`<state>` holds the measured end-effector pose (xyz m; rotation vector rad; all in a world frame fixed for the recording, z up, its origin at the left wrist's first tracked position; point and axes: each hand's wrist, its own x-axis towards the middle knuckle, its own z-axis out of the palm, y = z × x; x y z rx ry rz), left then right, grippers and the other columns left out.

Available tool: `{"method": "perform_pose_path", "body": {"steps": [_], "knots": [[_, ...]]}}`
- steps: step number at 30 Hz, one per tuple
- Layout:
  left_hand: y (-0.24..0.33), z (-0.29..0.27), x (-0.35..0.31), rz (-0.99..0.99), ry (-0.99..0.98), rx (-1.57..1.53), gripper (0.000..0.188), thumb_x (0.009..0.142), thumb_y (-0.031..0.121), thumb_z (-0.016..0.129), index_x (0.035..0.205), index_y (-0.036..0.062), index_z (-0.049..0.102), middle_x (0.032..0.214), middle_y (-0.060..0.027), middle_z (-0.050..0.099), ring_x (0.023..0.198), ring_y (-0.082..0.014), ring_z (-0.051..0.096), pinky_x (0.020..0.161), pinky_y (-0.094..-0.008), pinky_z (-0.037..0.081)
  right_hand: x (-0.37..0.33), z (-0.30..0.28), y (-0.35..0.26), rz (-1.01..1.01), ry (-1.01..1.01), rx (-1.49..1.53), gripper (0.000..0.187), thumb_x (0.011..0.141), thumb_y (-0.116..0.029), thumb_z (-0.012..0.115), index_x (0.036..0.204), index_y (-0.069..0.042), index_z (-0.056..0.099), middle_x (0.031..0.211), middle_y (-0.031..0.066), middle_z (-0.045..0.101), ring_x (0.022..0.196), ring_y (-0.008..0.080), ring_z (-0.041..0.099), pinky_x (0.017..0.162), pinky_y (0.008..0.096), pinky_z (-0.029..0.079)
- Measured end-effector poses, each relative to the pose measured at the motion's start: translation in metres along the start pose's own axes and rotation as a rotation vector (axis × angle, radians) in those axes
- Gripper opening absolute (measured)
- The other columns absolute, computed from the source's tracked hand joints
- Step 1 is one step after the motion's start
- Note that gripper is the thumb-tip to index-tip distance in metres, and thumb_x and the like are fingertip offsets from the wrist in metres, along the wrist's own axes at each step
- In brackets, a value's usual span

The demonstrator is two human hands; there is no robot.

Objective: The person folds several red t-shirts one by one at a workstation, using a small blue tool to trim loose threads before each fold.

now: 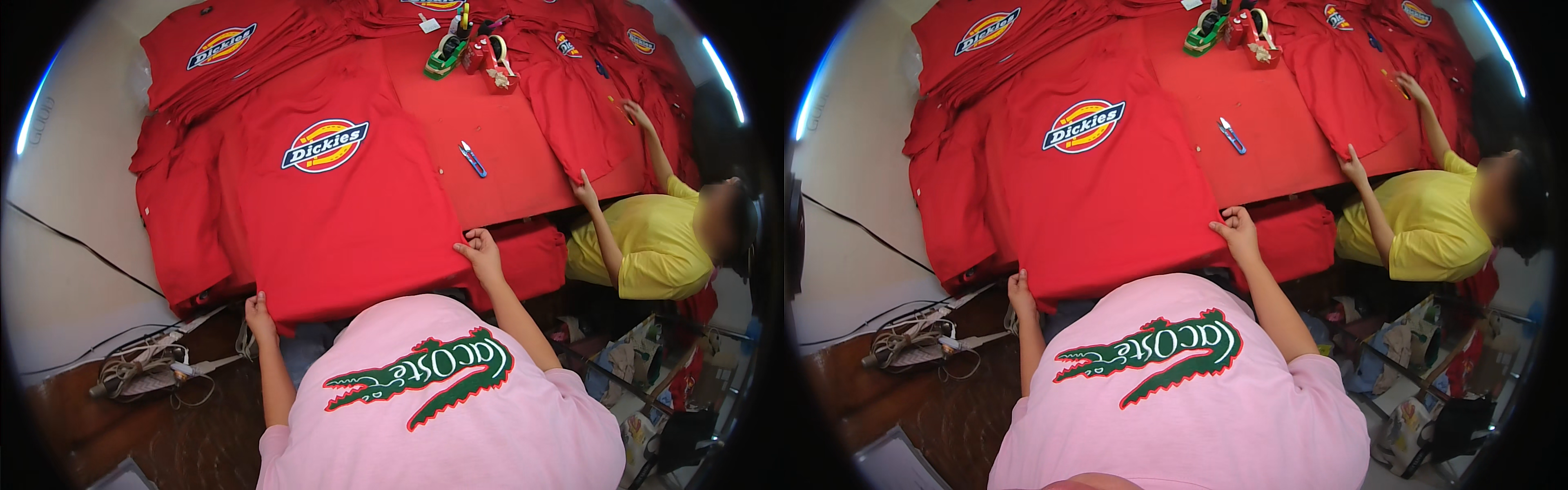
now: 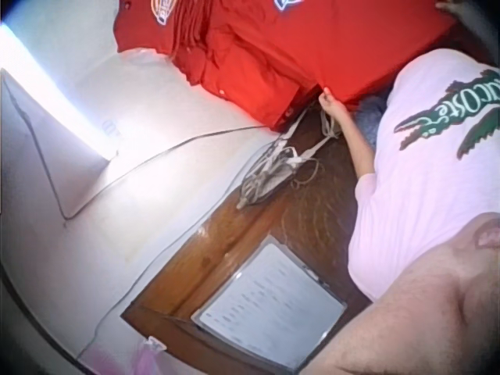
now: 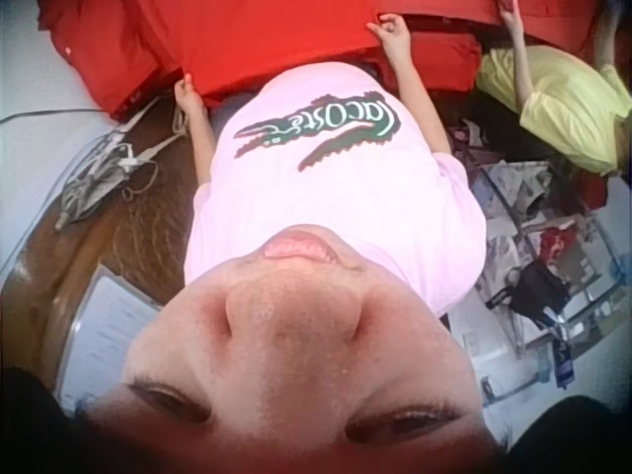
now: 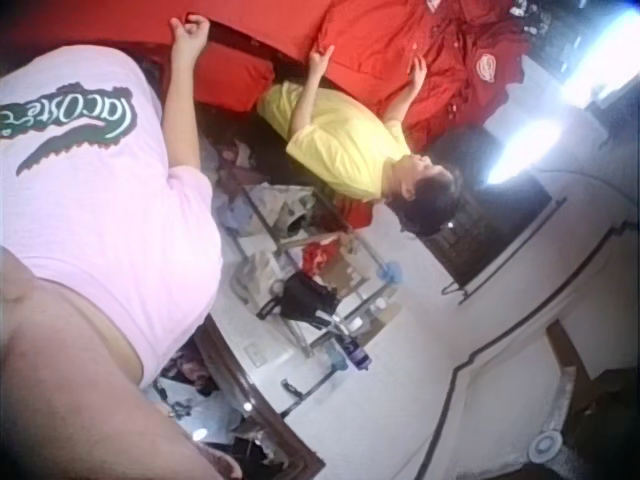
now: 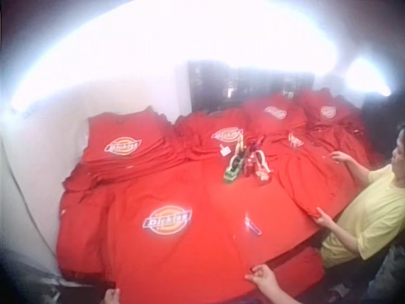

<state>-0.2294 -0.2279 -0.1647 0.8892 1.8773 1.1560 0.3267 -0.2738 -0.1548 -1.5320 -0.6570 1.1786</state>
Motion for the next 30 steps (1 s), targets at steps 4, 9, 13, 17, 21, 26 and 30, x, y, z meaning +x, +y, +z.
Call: {"method": "perform_pose_path", "body": {"steps": [4,9,13,17,21,26,30], "knots": [[-0.015,0.008,-0.020,0.012,-0.022,-0.003,0.018,0.104,0.020,0.067,0.102,0.0023,0.063,0.090,-0.0023,0.068,0.082,-0.0076,0.059,0.077,-0.0242,0.048,-0.001,-0.021,0.028,0.048,0.002,0.021,0.035,0.087,0.004,0.079,0.111,-0.004,0.055,0.080,-0.0015,0.061,0.074,0.0061,0.058,0.071,0.0212,0.049],[-0.052,-0.009,-0.015,-0.072,-0.078,-0.001,0.026,0.099,0.021,0.073,0.115,0.0021,0.065,0.099,-0.0071,0.073,0.090,-0.0128,0.068,0.076,-0.0273,0.054,0.008,-0.031,0.037,0.029,-0.160,-0.195,0.038,0.080,0.005,0.083,0.110,-0.003,0.061,0.083,-0.0035,0.060,0.075,0.0053,0.055,0.069,0.0211,0.048],[-0.044,-0.011,-0.011,-0.111,-0.200,-0.079,0.021,0.099,0.018,0.072,0.113,0.0032,0.065,0.099,-0.0051,0.075,0.089,-0.0110,0.069,0.078,-0.0257,0.053,0.007,-0.053,0.028,0.191,-0.267,-0.171,0.040,0.079,0.005,0.082,0.113,-0.006,0.064,0.092,-0.0029,0.064,0.081,0.0054,0.058,0.072,0.0219,0.049],[-0.039,-0.021,-0.016,-0.189,-0.255,-0.124,0.022,0.098,0.015,0.073,0.115,0.0019,0.066,0.100,-0.0048,0.074,0.089,-0.0104,0.068,0.080,-0.0247,0.051,0.005,-0.050,0.009,0.350,-0.370,-0.154,0.037,0.083,0.000,0.081,0.116,-0.005,0.064,0.094,-0.0010,0.068,0.082,0.0062,0.061,0.074,0.0228,0.049],[-0.026,-0.025,-0.014,-0.231,-0.350,-0.044,0.025,0.097,0.013,0.073,0.118,0.0005,0.066,0.101,-0.0046,0.074,0.092,-0.0098,0.066,0.085,-0.0259,0.050,0.013,-0.026,-0.019,0.338,-0.338,-0.281,0.027,0.088,-0.016,0.081,0.108,-0.003,0.068,0.088,0.0008,0.069,0.080,0.0083,0.064,0.074,0.0247,0.050],[0.017,0.004,0.011,-0.165,-0.312,-0.094,0.020,0.093,0.013,0.077,0.106,0.0012,0.068,0.092,-0.0029,0.073,0.086,-0.0105,0.065,0.079,-0.0274,0.050,0.054,-0.003,-0.040,0.436,-0.159,-0.560,0.036,0.090,-0.038,0.082,0.089,-0.003,0.072,0.079,0.0053,0.070,0.066,0.0125,0.065,0.058,0.0294,0.053],[0.033,0.009,0.047,-0.072,-0.387,0.257,0.018,0.088,0.015,0.082,0.085,0.0018,0.069,0.078,-0.0051,0.070,0.074,-0.0121,0.065,0.069,-0.0307,0.051,0.067,0.010,-0.073,0.584,-0.207,-0.637,0.036,0.088,-0.034,0.083,0.081,0.000,0.070,0.069,0.0074,0.068,0.060,0.0167,0.068,0.053,0.0311,0.054]]}}
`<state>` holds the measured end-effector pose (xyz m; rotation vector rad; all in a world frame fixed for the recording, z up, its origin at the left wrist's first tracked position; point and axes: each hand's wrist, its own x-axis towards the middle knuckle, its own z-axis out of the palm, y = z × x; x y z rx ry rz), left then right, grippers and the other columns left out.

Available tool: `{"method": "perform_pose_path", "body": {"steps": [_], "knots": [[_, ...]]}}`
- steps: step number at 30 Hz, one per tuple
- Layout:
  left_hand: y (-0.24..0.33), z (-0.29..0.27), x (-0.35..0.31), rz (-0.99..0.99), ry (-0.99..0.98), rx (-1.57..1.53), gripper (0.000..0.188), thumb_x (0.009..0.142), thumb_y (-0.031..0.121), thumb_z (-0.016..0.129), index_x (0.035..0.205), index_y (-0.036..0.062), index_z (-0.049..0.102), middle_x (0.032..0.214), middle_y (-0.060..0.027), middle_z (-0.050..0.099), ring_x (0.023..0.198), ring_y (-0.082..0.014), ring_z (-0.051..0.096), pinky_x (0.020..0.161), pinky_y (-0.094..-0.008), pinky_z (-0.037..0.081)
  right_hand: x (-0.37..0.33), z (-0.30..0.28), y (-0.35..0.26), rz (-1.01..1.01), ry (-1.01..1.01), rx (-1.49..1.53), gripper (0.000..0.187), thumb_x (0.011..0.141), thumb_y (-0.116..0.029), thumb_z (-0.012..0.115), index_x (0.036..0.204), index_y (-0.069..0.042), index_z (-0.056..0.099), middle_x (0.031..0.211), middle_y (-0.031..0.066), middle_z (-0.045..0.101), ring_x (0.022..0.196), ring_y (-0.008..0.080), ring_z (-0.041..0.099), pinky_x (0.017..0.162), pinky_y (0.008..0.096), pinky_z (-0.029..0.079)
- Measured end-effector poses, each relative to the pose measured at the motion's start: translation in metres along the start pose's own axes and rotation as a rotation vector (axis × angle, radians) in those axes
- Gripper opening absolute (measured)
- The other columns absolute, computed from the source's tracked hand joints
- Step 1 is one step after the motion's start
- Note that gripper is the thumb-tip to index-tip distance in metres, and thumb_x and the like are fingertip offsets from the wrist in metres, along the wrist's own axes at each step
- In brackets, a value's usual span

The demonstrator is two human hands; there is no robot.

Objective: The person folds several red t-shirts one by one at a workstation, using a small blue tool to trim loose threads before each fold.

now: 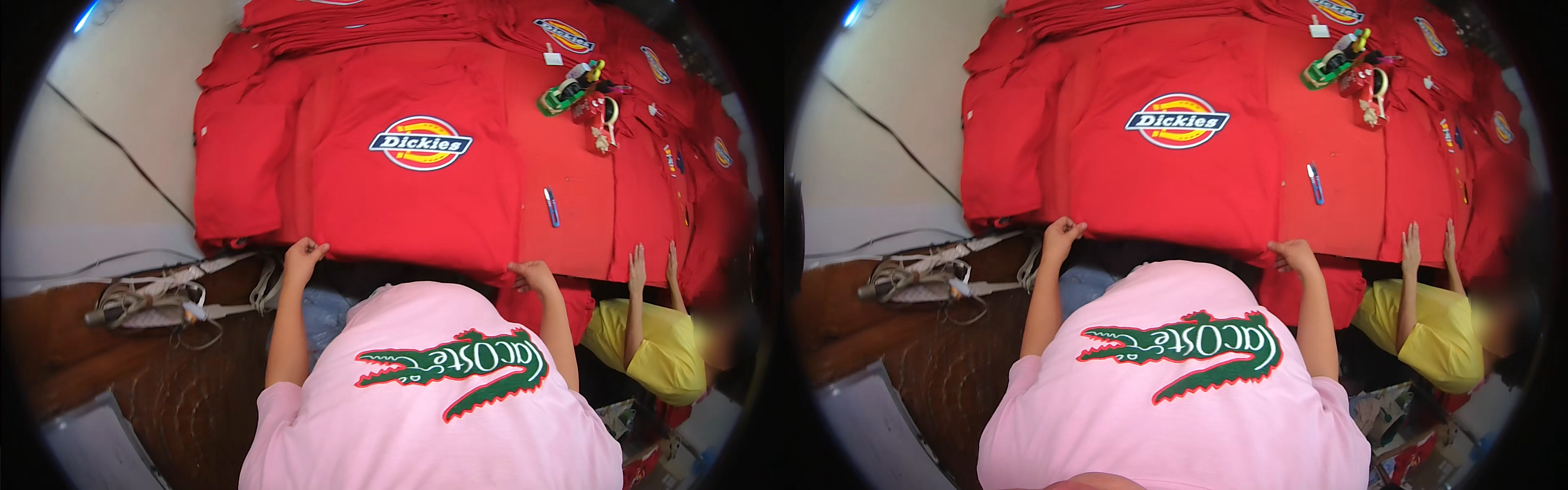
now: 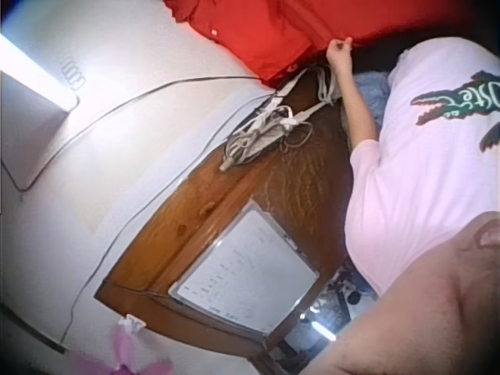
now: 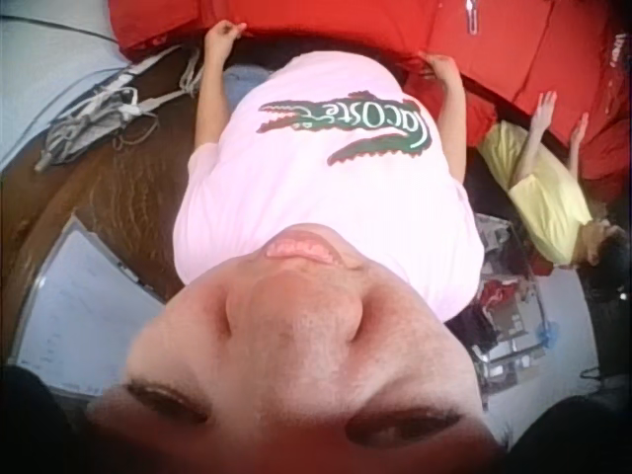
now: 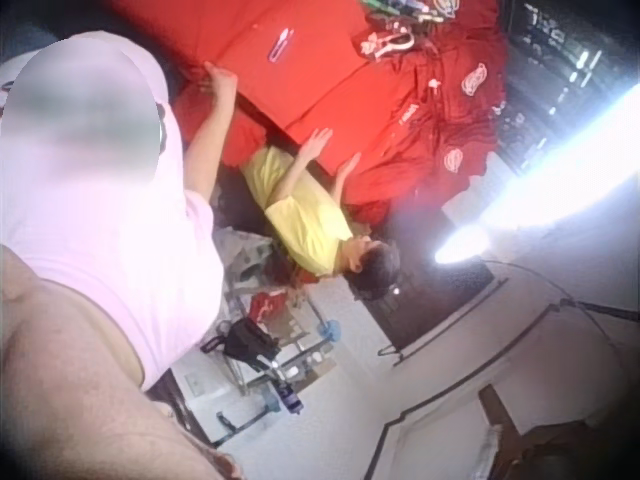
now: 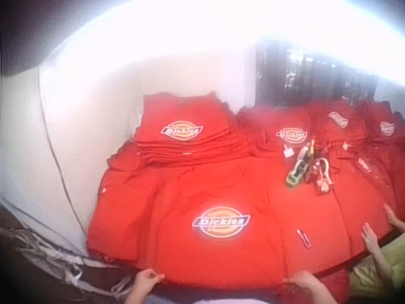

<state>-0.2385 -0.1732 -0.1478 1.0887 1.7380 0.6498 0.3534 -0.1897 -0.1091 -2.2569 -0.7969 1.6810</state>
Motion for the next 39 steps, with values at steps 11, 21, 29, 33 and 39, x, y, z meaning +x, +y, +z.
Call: {"method": "perform_pose_path", "body": {"steps": [11,21,29,33,39], "knots": [[0.185,-0.002,0.146,0.265,0.038,-0.192,0.029,0.096,0.018,0.075,0.116,-0.0038,0.071,0.107,-0.0077,0.074,0.103,-0.0135,0.067,0.095,-0.0281,0.052,0.089,-0.036,-0.227,-0.684,0.266,0.099,0.025,0.092,-0.026,0.078,0.087,-0.002,0.073,0.076,0.0049,0.072,0.065,0.0107,0.064,0.059,0.0272,0.048],[0.284,0.050,0.276,-0.131,-0.250,-0.425,0.053,0.091,0.034,0.080,0.129,-0.0007,0.068,0.129,-0.0134,0.071,0.119,-0.0229,0.066,0.103,-0.0342,0.052,0.162,-0.005,-0.367,-0.240,-0.103,0.276,0.034,0.086,-0.042,0.084,0.099,-0.012,0.075,0.064,-0.0057,0.051,0.061,0.0089,0.046,0.058,0.0282,0.038],[0.295,0.031,0.314,0.079,-0.309,-1.058,0.051,0.096,0.036,0.074,0.134,0.0032,0.065,0.134,-0.0123,0.068,0.125,-0.0260,0.064,0.110,-0.0414,0.050,0.177,-0.035,-0.391,-0.606,0.014,0.786,0.033,0.094,-0.033,0.078,0.118,-0.014,0.066,0.084,-0.0040,0.062,0.075,0.0094,0.056,0.072,0.0263,0.046],[0.325,0.011,0.333,0.140,-0.352,-1.066,0.048,0.100,0.036,0.070,0.135,0.0034,0.064,0.136,-0.0111,0.067,0.128,-0.0257,0.062,0.112,-0.0420,0.049,0.158,-0.088,-0.406,-0.657,-0.123,0.920,0.022,0.095,-0.028,0.076,0.108,-0.011,0.069,0.106,0.0031,0.071,0.093,0.0148,0.067,0.084,0.0320,0.055],[0.314,0.019,0.344,0.014,-0.312,-0.958,0.050,0.101,0.032,0.066,0.140,0.0028,0.057,0.140,-0.0143,0.064,0.131,-0.0268,0.060,0.112,-0.0433,0.049,0.172,-0.042,-0.410,-0.373,0.189,0.019,0.039,0.087,-0.046,0.082,0.105,-0.012,0.074,0.102,0.0042,0.073,0.087,0.0141,0.066,0.074,0.0330,0.054]]}}
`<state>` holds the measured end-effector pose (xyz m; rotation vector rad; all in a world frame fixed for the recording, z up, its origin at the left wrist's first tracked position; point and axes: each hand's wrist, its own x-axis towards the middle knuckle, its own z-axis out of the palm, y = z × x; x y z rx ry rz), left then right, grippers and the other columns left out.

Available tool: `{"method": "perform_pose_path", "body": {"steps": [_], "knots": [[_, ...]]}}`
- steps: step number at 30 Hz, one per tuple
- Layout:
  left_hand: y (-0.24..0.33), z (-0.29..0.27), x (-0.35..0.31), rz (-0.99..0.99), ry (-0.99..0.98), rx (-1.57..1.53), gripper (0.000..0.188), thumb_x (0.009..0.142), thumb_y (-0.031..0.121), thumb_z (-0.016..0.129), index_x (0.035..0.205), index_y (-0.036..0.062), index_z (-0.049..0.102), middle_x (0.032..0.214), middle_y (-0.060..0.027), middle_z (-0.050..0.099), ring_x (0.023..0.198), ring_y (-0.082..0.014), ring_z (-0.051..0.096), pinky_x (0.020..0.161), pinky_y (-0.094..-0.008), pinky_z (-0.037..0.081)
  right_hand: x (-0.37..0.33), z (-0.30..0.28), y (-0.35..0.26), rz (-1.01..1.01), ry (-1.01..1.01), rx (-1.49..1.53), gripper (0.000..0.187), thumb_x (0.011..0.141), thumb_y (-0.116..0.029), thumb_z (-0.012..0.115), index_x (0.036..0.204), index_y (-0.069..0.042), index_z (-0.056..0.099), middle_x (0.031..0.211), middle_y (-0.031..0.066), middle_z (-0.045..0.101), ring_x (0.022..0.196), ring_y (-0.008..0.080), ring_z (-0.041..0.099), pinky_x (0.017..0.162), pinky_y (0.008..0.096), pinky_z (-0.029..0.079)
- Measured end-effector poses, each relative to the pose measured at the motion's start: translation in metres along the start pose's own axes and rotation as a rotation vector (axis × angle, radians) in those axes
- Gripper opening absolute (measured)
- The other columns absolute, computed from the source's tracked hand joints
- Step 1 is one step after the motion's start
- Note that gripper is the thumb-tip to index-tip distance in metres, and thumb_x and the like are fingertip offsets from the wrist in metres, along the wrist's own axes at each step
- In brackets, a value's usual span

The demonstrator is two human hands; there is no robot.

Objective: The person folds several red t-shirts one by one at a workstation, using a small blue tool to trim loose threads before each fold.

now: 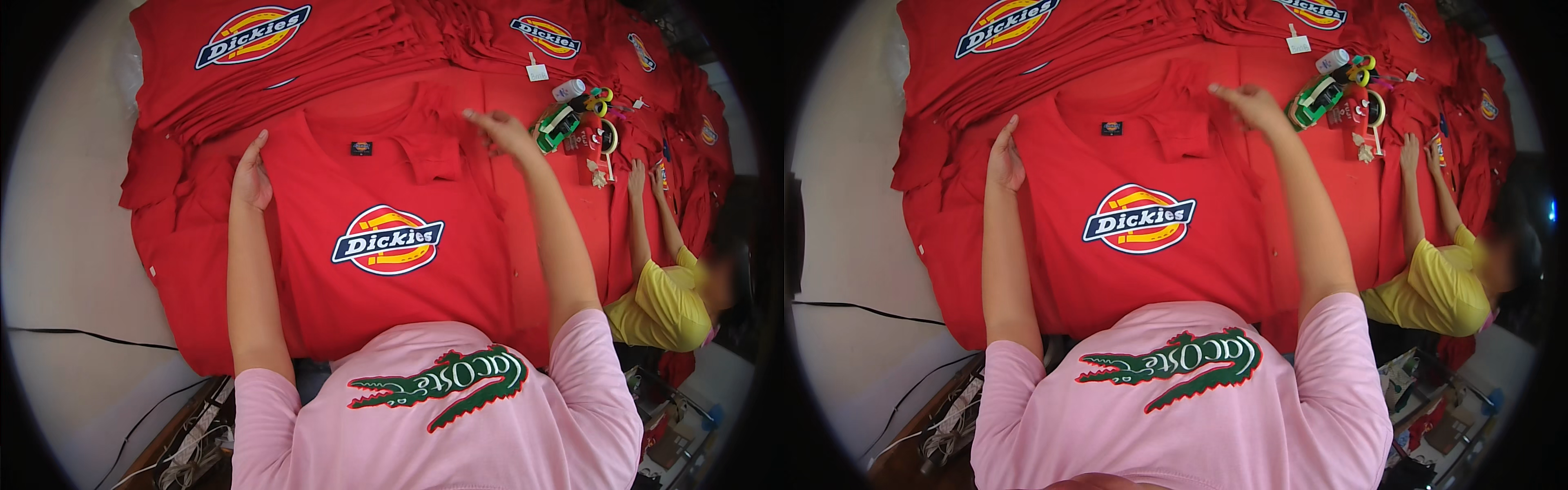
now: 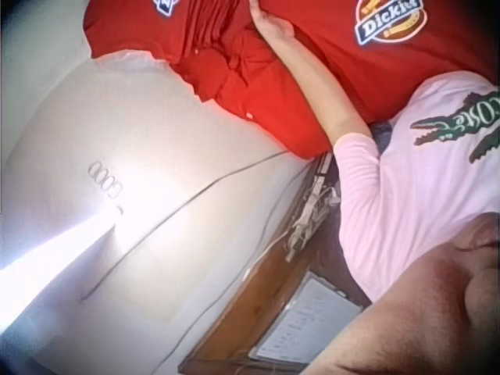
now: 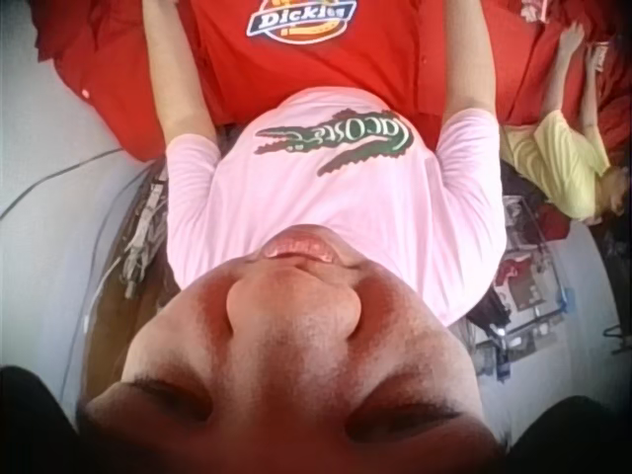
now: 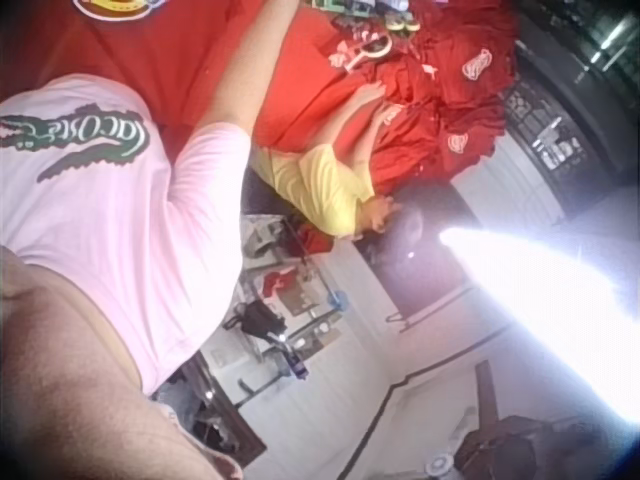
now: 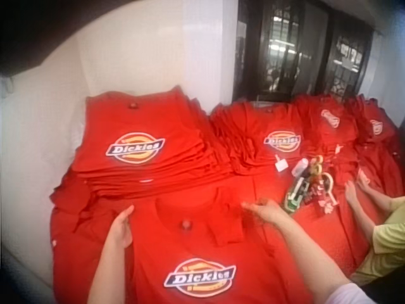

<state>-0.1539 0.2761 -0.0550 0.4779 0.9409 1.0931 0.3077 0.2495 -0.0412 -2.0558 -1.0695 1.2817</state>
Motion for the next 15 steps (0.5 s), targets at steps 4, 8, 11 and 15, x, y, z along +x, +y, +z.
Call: {"method": "perform_pose_path", "body": {"steps": [4,8,11,15], "knots": [[-0.014,-0.011,-0.004,0.004,-0.031,-0.085,0.055,0.105,0.036,0.058,0.146,0.0004,0.049,0.144,-0.0182,0.061,0.133,-0.0296,0.059,0.112,-0.0449,0.049,-0.024,0.043,0.011,-0.010,-0.042,-0.408,0.039,0.086,-0.047,0.083,0.090,-0.009,0.077,0.090,0.0024,0.074,0.081,0.0148,0.067,0.073,0.0335,0.053],[-0.022,-0.021,0.000,-0.194,-0.405,-0.200,0.068,0.108,0.047,0.047,0.152,-0.0041,0.042,0.151,-0.0229,0.054,0.135,-0.0336,0.057,0.113,-0.0468,0.048,-0.016,0.052,0.018,-0.184,-0.164,0.378,0.032,0.093,-0.035,0.079,0.096,-0.003,0.076,0.098,0.0044,0.076,0.091,0.0198,0.071,0.086,0.0335,0.054],[-0.010,-0.009,0.000,-0.051,-0.468,-0.293,0.079,0.108,0.057,0.038,0.156,-0.0056,0.037,0.155,-0.0260,0.048,0.143,-0.0369,0.049,0.121,-0.0472,0.039,-0.005,0.025,-0.009,-0.146,-0.211,1.085,0.022,0.095,-0.015,0.075,0.110,0.000,0.071,0.110,0.0060,0.073,0.110,0.0177,0.067,0.098,0.0286,0.051],[0.023,0.004,0.014,0.012,-0.389,-0.262,0.094,0.105,0.067,0.033,0.154,-0.0132,0.034,0.159,-0.0286,0.041,0.151,-0.0389,0.037,0.126,-0.0473,0.031,0.020,0.002,-0.026,-0.302,-0.120,1.077,0.021,0.093,-0.009,0.076,0.110,0.001,0.071,0.112,0.0088,0.071,0.117,0.0171,0.064,0.103,0.0300,0.049]]}}
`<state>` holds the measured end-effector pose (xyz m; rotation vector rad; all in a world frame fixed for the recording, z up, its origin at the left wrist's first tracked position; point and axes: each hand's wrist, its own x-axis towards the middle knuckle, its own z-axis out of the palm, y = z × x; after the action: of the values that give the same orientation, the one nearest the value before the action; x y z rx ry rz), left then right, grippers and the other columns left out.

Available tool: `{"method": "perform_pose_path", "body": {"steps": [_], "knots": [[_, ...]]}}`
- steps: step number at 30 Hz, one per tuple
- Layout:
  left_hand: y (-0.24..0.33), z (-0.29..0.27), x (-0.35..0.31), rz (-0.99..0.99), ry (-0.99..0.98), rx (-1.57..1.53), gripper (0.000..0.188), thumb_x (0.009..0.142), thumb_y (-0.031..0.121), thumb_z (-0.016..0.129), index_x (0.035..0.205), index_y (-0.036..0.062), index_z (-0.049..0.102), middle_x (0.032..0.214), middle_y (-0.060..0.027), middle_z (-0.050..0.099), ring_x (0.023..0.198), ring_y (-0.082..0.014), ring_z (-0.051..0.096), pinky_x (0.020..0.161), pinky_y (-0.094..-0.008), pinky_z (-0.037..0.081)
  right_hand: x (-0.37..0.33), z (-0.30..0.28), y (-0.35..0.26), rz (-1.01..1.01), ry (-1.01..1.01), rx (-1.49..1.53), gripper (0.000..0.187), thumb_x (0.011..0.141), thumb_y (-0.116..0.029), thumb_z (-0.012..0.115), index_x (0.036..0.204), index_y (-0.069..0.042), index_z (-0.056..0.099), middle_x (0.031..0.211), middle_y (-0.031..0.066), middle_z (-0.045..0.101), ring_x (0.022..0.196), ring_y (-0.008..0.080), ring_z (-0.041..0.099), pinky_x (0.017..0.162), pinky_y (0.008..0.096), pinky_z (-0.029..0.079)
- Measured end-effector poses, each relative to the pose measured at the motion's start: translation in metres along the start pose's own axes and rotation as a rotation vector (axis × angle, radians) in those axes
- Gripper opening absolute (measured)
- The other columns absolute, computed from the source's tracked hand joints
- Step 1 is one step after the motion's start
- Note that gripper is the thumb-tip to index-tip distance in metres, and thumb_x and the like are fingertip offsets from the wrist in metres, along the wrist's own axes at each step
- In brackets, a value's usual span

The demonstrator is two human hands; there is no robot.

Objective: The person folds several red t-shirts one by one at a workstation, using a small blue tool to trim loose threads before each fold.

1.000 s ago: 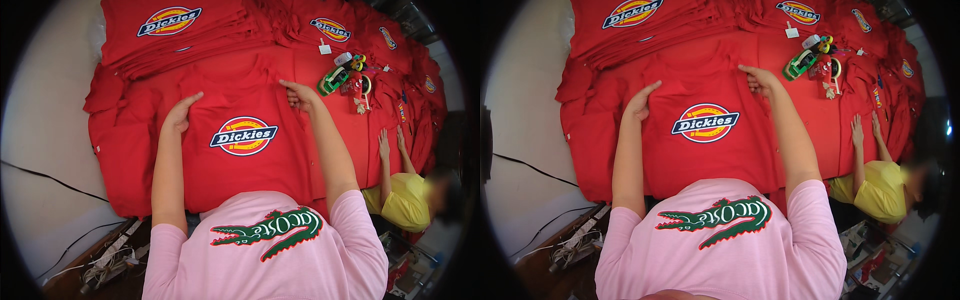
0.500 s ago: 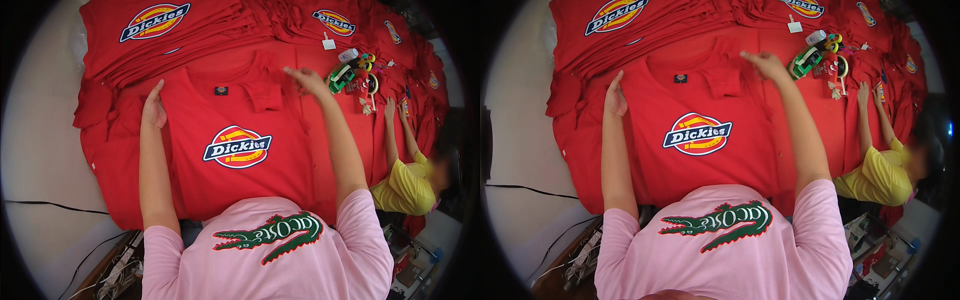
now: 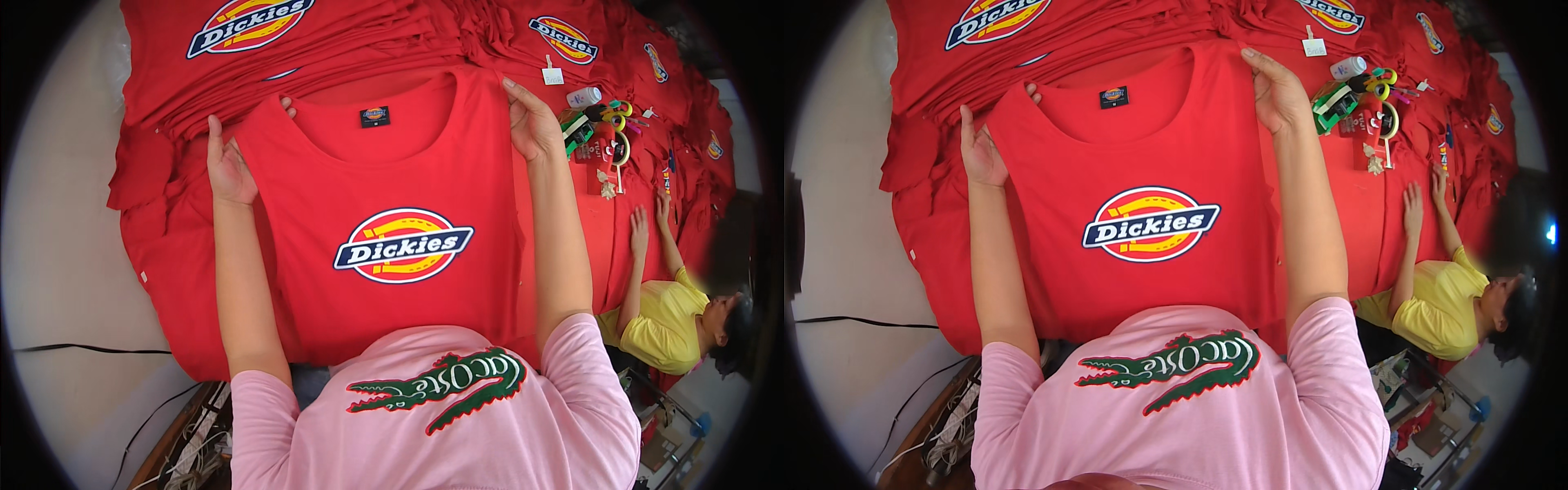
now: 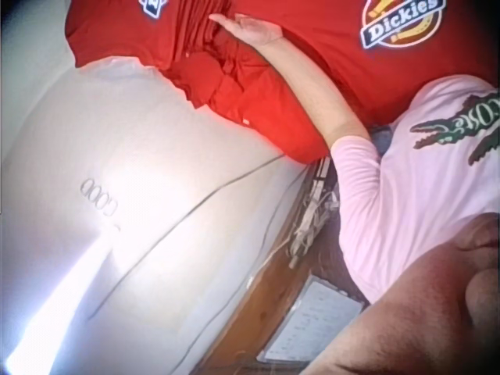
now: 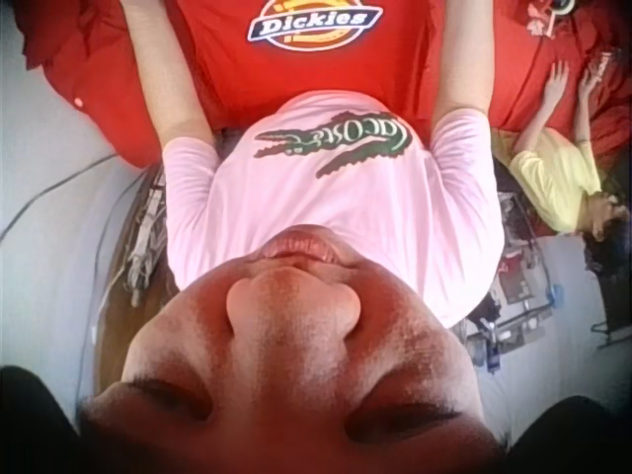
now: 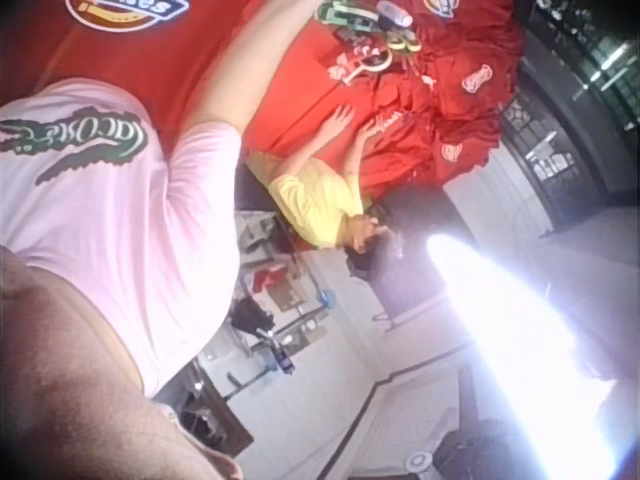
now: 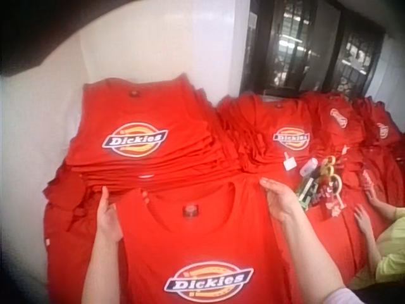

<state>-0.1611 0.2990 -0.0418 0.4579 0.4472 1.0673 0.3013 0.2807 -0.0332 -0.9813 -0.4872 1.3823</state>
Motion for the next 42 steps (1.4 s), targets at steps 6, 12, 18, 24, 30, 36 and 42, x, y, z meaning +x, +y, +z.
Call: {"method": "perform_pose_path", "body": {"steps": [6,12,18,24,30,36,42], "knots": [[-0.006,-0.020,0.041,-0.139,0.127,0.180,0.094,0.103,0.068,0.040,0.150,-0.0131,0.040,0.158,-0.0271,0.044,0.147,-0.0372,0.043,0.122,-0.0477,0.037,0.052,-0.038,0.037,0.146,0.123,-0.179,0.029,0.095,-0.008,0.072,0.120,0.005,0.069,0.116,0.0095,0.072,0.105,0.0176,0.067,0.099,0.0323,0.051],[-0.019,-0.074,0.045,-0.224,0.317,0.270,0.090,0.098,0.068,0.055,0.155,-0.0005,0.041,0.153,-0.0157,0.054,0.144,-0.0318,0.049,0.123,-0.0513,0.035,0.060,-0.045,0.066,-0.002,0.083,-0.849,0.033,0.099,-0.017,0.068,0.125,0.002,0.071,0.112,0.0070,0.076,0.097,0.0135,0.068,0.092,0.0283,0.053],[-0.015,-0.041,-0.030,-0.234,0.370,0.665,0.066,0.104,0.048,0.058,0.148,-0.0012,0.052,0.143,-0.0129,0.061,0.132,-0.0231,0.057,0.116,-0.0386,0.039,-0.023,-0.078,0.015,-0.029,-0.124,-0.935,0.032,0.100,-0.018,0.066,0.126,-0.001,0.071,0.111,0.0047,0.076,0.093,0.0116,0.070,0.083,0.0255,0.052],[-0.068,-0.055,-0.224,-0.163,0.613,1.029,0.045,0.103,0.032,0.061,0.139,0.0043,0.061,0.126,-0.0073,0.071,0.109,-0.0151,0.066,0.092,-0.0304,0.051,-0.217,-0.161,0.018,0.108,0.160,-0.851,0.024,0.099,-0.016,0.068,0.119,-0.004,0.071,0.103,0.0014,0.075,0.085,0.0101,0.068,0.074,0.0254,0.051],[-0.169,-0.069,-0.383,-0.062,0.875,0.713,0.033,0.099,0.024,0.072,0.125,0.0044,0.066,0.106,-0.0058,0.072,0.094,-0.0148,0.068,0.084,-0.0305,0.053,-0.366,-0.211,0.088,0.293,0.381,-0.735,0.015,0.095,-0.014,0.074,0.106,-0.004,0.074,0.090,-0.0020,0.071,0.074,0.0056,0.060,0.066,0.0226,0.048],[-0.195,-0.035,-0.392,-0.050,0.892,0.932,0.033,0.093,0.024,0.079,0.117,0.0032,0.072,0.103,-0.0044,0.074,0.091,-0.0105,0.066,0.078,-0.0241,0.049,-0.369,-0.205,0.111,0.068,0.269,-0.985,0.014,0.092,-0.015,0.077,0.093,-0.002,0.076,0.080,0.0013,0.070,0.073,0.0108,0.061,0.068,0.0286,0.050],[-0.194,-0.058,-0.397,0.126,0.968,0.869,0.019,0.093,0.018,0.079,0.102,0.0045,0.069,0.094,-0.0022,0.070,0.084,-0.0099,0.065,0.075,-0.0260,0.050,-0.380,-0.236,0.100,0.294,0.308,-0.500,0.013,0.096,-0.021,0.074,0.103,-0.012,0.069,0.088,-0.0039,0.067,0.077,0.0073,0.062,0.068,0.0252,0.049]]}}
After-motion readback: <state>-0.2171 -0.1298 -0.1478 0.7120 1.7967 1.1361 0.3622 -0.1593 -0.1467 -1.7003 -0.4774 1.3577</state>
